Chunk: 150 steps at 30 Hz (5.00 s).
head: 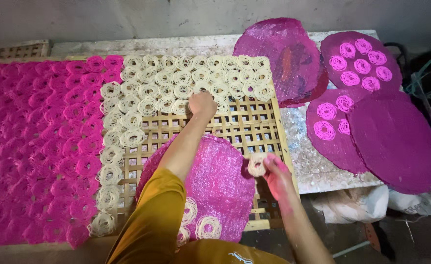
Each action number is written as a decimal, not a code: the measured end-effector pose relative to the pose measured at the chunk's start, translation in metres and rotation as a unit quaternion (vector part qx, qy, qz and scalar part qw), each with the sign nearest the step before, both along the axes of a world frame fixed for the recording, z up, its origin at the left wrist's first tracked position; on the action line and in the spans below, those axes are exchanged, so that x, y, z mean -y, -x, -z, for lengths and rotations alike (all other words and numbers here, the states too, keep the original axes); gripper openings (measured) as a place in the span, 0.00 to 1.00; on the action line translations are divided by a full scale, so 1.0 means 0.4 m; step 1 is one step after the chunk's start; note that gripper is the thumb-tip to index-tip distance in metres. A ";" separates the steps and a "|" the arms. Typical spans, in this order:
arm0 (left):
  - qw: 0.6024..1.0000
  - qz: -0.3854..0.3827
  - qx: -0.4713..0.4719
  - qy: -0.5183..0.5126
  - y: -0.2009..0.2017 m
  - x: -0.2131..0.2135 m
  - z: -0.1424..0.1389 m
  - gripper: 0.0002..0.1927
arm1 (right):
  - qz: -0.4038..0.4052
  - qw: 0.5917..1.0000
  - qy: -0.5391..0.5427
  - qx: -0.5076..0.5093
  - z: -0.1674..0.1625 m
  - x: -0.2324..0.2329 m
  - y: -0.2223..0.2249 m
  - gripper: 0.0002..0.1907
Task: The person repeatedly picks up small white coiled items from a wooden lattice tray and places them onto a pink glittery circular mat. They continue this process, filling the mat with the coils and occasionally moving the mat to a different tray.
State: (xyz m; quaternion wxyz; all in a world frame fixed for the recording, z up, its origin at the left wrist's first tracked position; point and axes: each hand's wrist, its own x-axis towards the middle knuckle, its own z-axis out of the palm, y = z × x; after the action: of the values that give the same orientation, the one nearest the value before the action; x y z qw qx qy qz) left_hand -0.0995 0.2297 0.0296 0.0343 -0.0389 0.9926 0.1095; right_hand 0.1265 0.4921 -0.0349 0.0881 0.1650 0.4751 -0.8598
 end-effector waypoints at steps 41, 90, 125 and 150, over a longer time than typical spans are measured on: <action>0.945 -0.211 -0.141 -0.206 -1.063 0.308 0.064 0.12 | -0.525 0.513 -0.357 -0.578 -0.094 0.531 0.031 0.17; 0.862 -0.233 0.116 -0.434 -1.120 0.237 0.120 0.13 | 0.071 0.527 -0.730 -0.428 -0.080 0.072 0.505 0.27; 0.950 -0.274 -0.038 -0.146 -0.966 0.175 0.118 0.17 | -0.099 0.543 -0.758 -0.347 -0.084 -0.062 0.567 0.13; 0.897 -0.172 -0.156 -0.377 -0.968 0.096 0.071 0.18 | -0.423 0.854 -0.228 -0.202 -0.088 0.518 0.348 0.13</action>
State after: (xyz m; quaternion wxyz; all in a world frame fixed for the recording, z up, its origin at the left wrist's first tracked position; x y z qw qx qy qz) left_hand 0.2876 0.1914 0.0011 -0.1279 -0.1754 0.8476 0.4842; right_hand -0.0128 0.2849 0.0004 0.3050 -0.2132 0.6892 -0.6217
